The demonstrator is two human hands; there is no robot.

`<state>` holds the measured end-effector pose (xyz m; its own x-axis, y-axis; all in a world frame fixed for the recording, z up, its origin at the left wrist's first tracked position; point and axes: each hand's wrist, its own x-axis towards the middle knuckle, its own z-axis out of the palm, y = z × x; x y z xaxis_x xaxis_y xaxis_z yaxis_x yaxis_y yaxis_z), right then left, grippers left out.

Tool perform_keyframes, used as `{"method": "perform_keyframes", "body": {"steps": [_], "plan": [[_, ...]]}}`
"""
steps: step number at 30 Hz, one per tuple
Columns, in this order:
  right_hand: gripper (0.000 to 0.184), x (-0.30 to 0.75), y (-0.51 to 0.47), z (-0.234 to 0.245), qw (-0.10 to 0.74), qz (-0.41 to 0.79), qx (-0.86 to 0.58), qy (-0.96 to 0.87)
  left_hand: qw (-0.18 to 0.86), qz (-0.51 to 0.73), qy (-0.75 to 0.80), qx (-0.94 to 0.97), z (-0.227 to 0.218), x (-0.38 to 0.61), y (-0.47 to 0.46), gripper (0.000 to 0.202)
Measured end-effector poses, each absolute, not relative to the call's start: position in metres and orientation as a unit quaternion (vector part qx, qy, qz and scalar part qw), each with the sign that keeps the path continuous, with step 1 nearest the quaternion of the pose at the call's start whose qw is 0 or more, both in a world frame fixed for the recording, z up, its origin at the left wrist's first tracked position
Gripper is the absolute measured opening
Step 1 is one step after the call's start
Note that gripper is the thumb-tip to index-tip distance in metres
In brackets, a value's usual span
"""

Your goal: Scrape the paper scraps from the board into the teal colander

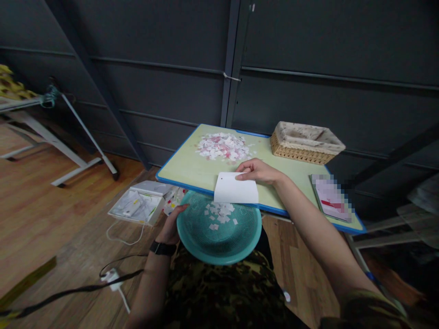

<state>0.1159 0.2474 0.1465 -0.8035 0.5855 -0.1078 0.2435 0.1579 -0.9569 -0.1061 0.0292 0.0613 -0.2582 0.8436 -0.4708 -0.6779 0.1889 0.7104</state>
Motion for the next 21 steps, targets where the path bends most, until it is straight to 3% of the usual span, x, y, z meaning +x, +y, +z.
{"method": "perform_keyframes", "body": {"steps": [4, 7, 10, 21], "plan": [[0.040, 0.115, 0.257, 0.141, 0.276, 0.547, -0.321, -0.722, 0.600, 0.633, 0.479, 0.098, 0.063, -0.105, 0.029, 0.009], [0.038, 0.117, 0.272, 0.135, 0.435, 0.406, -0.368, -0.715, 0.603, 0.631, 0.478, 0.097, 0.065, -0.105, 0.029, 0.009], [0.039, 0.121, 0.282, 0.134, 0.515, 0.246, -0.395, -0.720, 0.598, 0.632, 0.484, 0.093, 0.066, -0.104, 0.029, 0.009], [0.033, 0.105, 0.259, 0.123, 0.449, 0.070, -0.370, -0.810, 0.604, 0.640, 0.464, 0.099, 0.064, -0.104, 0.030, 0.007]]}}
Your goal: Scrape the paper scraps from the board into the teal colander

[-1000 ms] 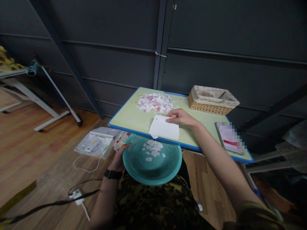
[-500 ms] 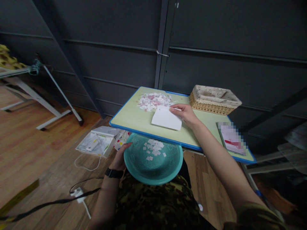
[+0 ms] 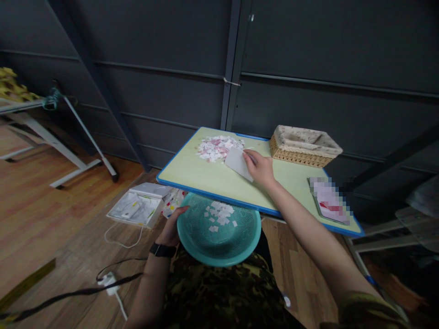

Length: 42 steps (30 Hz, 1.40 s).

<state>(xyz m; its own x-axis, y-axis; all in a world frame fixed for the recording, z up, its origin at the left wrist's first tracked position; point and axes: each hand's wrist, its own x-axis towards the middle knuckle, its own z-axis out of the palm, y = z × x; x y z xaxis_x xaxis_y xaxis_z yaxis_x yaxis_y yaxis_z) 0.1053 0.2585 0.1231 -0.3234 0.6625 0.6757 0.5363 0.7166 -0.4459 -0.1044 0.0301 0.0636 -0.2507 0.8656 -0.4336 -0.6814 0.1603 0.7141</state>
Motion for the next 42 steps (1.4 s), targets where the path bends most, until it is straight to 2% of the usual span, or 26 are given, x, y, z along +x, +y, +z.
{"method": "perform_keyframes", "body": {"steps": [10, 16, 21, 27, 31, 42], "plan": [[0.031, 0.127, 0.276, 0.133, 0.502, 0.027, -0.390, -0.772, 0.614, 0.639, 0.451, 0.104, 0.058, -0.106, 0.030, 0.016], [0.033, 0.123, 0.277, 0.129, 0.480, 0.014, -0.400, -0.781, 0.616, 0.634, 0.456, 0.099, 0.056, -0.107, 0.031, 0.014], [0.032, 0.121, 0.278, 0.127, 0.471, 0.036, -0.389, -0.791, 0.614, 0.635, 0.459, 0.095, 0.059, -0.107, 0.031, 0.010], [0.034, 0.122, 0.280, 0.129, 0.501, 0.065, -0.386, -0.772, 0.610, 0.636, 0.463, 0.096, 0.062, -0.105, 0.030, 0.011], [0.033, 0.120, 0.279, 0.128, 0.482, 0.075, -0.378, -0.787, 0.609, 0.632, 0.468, 0.101, 0.063, -0.104, 0.030, 0.011], [0.033, 0.119, 0.278, 0.128, 0.488, 0.089, -0.389, -0.776, 0.605, 0.639, 0.464, 0.099, 0.062, -0.104, 0.030, 0.022]]}}
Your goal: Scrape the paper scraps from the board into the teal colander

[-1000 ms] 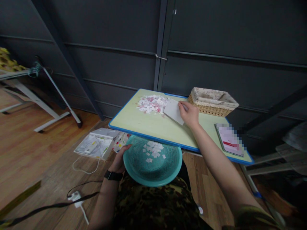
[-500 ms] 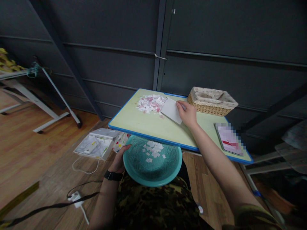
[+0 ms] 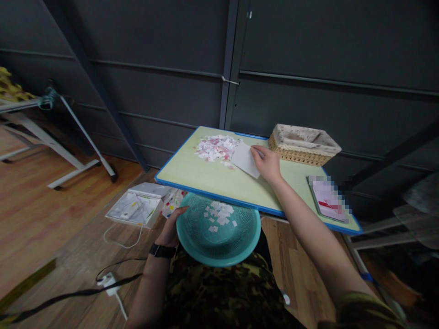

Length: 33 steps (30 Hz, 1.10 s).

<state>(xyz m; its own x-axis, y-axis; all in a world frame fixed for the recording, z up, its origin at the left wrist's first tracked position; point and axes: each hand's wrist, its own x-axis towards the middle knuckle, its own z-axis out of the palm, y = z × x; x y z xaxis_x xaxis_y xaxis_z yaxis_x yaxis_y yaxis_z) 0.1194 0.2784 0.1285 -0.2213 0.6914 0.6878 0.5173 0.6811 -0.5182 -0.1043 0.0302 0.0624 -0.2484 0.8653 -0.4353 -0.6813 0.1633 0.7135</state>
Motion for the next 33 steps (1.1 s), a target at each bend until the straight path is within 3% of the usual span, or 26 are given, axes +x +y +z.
{"method": "perform_keyframes", "body": {"steps": [33], "plan": [[0.030, 0.1126, 0.2776, 0.1283, 0.493, 0.180, -0.376, -0.763, 0.607, 0.634, 0.468, 0.108, 0.0647, -0.1027, 0.0296, 0.017]]}}
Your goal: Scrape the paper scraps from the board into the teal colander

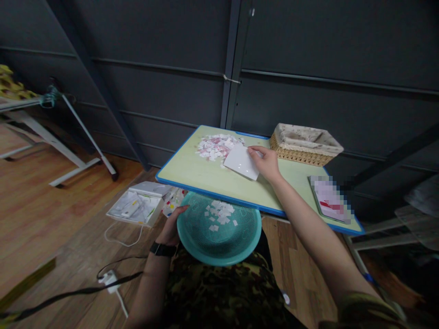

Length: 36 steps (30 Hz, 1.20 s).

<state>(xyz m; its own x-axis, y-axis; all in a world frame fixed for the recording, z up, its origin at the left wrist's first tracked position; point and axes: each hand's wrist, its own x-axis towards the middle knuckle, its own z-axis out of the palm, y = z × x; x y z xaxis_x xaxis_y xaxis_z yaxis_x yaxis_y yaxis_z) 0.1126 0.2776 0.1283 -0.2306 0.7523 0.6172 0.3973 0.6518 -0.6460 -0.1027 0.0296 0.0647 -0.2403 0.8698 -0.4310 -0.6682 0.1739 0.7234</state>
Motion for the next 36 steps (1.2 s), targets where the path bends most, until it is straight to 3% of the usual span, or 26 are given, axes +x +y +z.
{"method": "perform_keyframes", "body": {"steps": [36], "plan": [[0.027, 0.1142, 0.2757, 0.1327, 0.461, 0.281, -0.361, -0.761, 0.607, 0.633, 0.471, 0.095, 0.0658, -0.1032, 0.0292, 0.016]]}}
